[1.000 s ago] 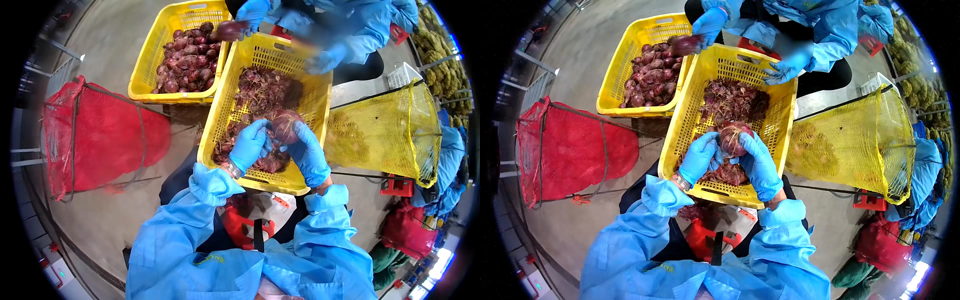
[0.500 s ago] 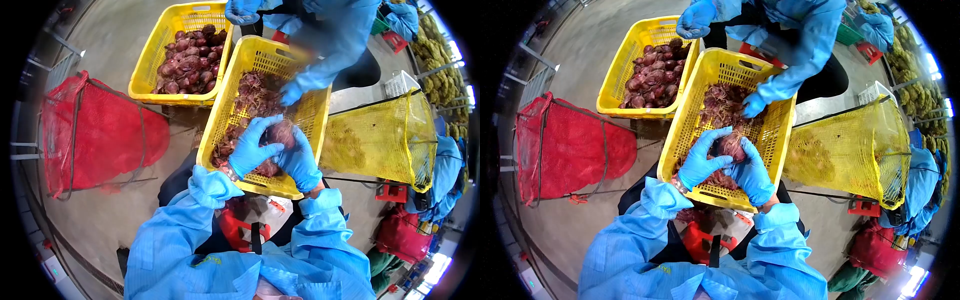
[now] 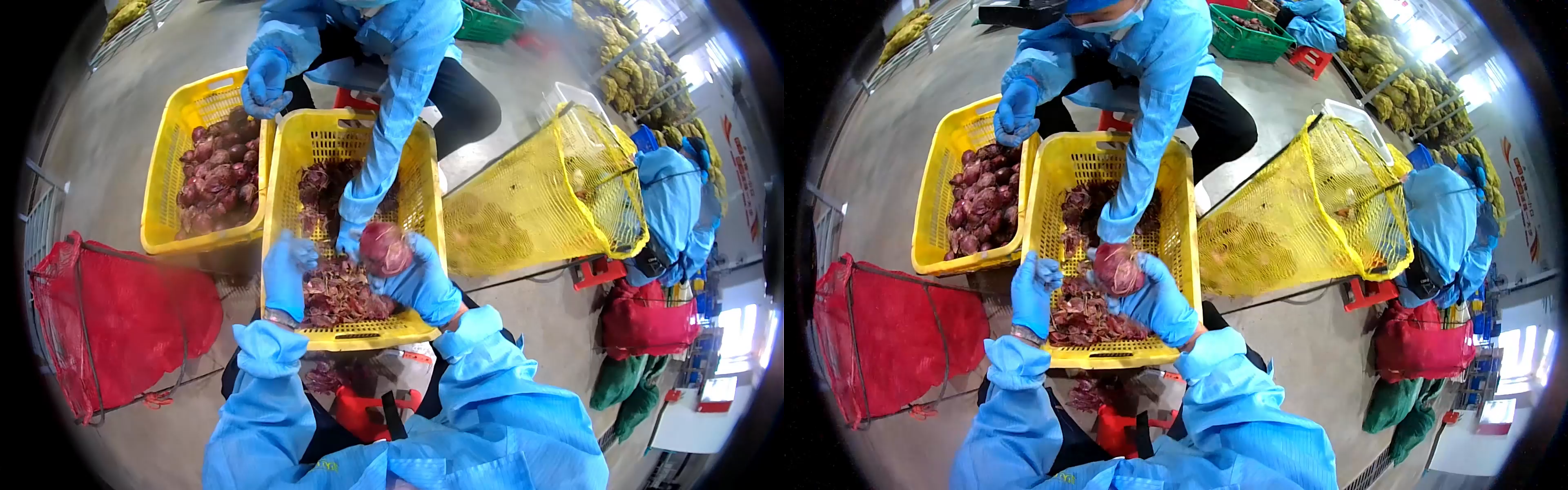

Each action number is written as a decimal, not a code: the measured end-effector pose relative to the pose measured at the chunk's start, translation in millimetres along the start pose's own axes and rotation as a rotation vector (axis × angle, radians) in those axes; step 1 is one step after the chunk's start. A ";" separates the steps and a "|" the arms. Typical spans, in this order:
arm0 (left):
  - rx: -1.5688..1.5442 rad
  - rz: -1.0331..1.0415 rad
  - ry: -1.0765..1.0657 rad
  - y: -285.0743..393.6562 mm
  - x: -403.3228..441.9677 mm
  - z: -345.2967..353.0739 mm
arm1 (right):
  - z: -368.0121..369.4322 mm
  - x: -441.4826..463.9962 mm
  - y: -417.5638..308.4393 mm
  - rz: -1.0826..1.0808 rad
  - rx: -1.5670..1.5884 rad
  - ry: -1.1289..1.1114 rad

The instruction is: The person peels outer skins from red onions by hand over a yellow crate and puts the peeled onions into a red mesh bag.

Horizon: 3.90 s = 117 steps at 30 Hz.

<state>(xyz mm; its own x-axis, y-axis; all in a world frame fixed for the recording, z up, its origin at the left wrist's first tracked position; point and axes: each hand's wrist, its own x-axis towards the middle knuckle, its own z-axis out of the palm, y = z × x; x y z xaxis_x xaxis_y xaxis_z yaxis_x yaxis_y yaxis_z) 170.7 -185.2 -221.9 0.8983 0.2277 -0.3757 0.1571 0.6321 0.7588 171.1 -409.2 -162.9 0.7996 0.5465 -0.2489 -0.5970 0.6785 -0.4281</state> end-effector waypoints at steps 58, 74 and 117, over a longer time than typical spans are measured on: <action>-0.257 -0.040 -0.023 64.9 15.2 -54.9 | -178.7 168.7 207.7 0.409 -2.185 -0.251; -0.325 -0.034 -0.049 73.8 15.5 -58.6 | -257.3 128.2 145.1 0.872 -1.122 0.332; 0.617 0.401 -0.208 1.4 -16.1 10.1 | 1.8 24.0 20.8 0.129 0.015 0.187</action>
<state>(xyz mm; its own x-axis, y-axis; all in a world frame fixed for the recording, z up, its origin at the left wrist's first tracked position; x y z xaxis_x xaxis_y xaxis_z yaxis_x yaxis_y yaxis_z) 160.6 -195.4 -209.4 0.9841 0.1697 0.0529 -0.0517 -0.0114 0.9986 177.7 -381.1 -176.2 0.7137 0.5295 -0.4585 -0.6950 0.6168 -0.3695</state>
